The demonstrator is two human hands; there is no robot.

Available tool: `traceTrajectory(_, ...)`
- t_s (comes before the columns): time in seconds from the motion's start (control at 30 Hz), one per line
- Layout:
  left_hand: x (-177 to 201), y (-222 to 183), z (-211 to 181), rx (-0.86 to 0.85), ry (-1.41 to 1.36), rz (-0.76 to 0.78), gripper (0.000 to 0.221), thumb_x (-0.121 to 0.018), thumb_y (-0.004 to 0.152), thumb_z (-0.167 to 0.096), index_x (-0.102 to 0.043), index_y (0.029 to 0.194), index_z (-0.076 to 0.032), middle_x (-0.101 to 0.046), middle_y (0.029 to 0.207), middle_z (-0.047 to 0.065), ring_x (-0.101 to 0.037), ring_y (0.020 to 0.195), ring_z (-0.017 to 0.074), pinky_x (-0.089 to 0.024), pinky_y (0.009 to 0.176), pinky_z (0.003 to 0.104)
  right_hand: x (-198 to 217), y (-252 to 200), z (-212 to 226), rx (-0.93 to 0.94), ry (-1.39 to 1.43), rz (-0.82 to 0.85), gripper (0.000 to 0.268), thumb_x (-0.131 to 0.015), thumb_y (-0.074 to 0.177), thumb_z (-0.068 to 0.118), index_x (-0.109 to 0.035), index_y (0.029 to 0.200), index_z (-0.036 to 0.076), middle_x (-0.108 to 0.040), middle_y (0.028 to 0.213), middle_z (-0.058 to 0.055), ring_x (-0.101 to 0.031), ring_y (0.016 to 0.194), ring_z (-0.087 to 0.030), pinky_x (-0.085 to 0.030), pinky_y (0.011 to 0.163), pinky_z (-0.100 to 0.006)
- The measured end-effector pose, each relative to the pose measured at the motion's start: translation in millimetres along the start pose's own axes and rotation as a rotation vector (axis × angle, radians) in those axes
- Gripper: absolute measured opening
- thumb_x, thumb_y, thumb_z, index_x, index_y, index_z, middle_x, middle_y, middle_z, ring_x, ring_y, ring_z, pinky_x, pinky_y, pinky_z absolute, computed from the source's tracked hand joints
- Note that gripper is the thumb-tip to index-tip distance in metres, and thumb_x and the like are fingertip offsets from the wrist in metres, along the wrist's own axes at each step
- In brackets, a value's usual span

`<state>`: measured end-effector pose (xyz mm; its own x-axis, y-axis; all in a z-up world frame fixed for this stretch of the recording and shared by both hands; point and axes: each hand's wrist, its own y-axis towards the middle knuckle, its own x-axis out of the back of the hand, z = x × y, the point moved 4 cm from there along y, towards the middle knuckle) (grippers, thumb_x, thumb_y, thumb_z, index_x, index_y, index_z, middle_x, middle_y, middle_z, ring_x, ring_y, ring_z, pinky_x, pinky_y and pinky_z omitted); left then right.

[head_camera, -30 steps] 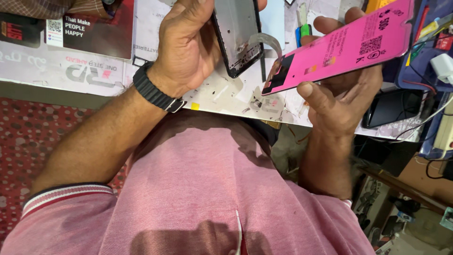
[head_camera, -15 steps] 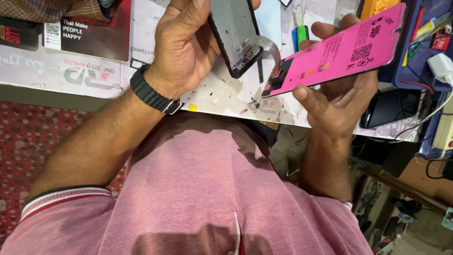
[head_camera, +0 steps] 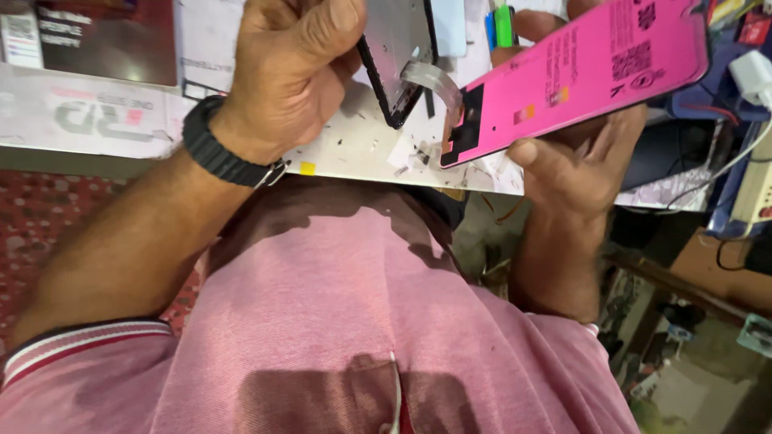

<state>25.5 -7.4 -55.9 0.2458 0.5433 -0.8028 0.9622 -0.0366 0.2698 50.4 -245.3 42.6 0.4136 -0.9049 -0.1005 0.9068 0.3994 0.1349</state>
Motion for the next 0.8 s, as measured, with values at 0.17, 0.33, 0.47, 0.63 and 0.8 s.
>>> traceTrajectory(0.17, -6.8, -7.0, 1.3, -0.008, 0.192, 0.014, 0.020, -0.075, 0.115, -0.016, -0.066, 0.102, -0.006, -0.059, 0.084, -0.003, -0.050, 0.074, 0.0072, -0.038, 0.067, 0.022, 17.2, -2.2, -11.1, -0.048, 0.179, 0.032, 0.080, -0.084, 0.073, 0.002, -0.043, 0.141, -0.008, -0.057, 0.139, -0.028, -0.070, 0.111, -0.029, -0.058, 0.101, -0.043)
traceTrajectory(0.33, -20.1, -5.6, -5.3, -0.071, 0.351, 0.070, 0.041, -0.075, 0.111, -0.022, -0.051, 0.080, -0.012, -0.048, 0.073, -0.006, -0.042, 0.063, 0.0050, -0.033, 0.057, 0.022, 27.5, -0.9, -18.6, -0.032, 0.243, 0.142, 0.070, -0.080, 0.076, -0.002, -0.051, 0.139, -0.005, -0.056, 0.142, -0.029, -0.070, 0.103, -0.028, -0.060, 0.094, -0.044)
traceTrajectory(0.47, -24.6, -10.0, -9.6, -0.006, 0.421, 0.081, 0.035, -0.075, 0.115, -0.025, -0.058, 0.092, -0.005, -0.050, 0.078, -0.005, -0.043, 0.067, 0.0048, -0.033, 0.060, 0.022, 22.1, 1.4, -16.1, -0.075, 0.290, 0.147, 0.068, -0.082, 0.076, 0.001, -0.050, 0.136, -0.006, -0.052, 0.147, -0.031, -0.070, 0.109, -0.029, -0.060, 0.096, -0.043)
traceTrajectory(0.63, -32.6, -8.7, -11.6, 0.021, 0.483, 0.068, 0.037, -0.077, 0.118, -0.027, -0.060, 0.094, -0.003, -0.049, 0.080, -0.004, -0.041, 0.066, 0.0048, -0.032, 0.060, 0.022, 18.9, 4.5, -13.9, -0.105, 0.357, 0.153, 0.067, -0.074, 0.077, 0.000, -0.047, 0.138, -0.008, -0.054, 0.141, -0.032, -0.070, 0.115, -0.032, -0.056, 0.112, -0.046)
traceTrajectory(0.8, -42.9, 0.1, -11.6, 0.028, 0.501, 0.055, 0.034, -0.075, 0.113, -0.030, -0.063, 0.093, -0.004, -0.055, 0.078, -0.005, -0.048, 0.067, 0.0043, -0.035, 0.059, 0.020, 15.7, 10.8, -20.4, -0.233, 0.473, 0.125, 0.075, -0.071, 0.073, 0.000, -0.043, 0.141, -0.011, -0.055, 0.144, -0.034, -0.068, 0.121, -0.034, -0.051, 0.115, -0.045)
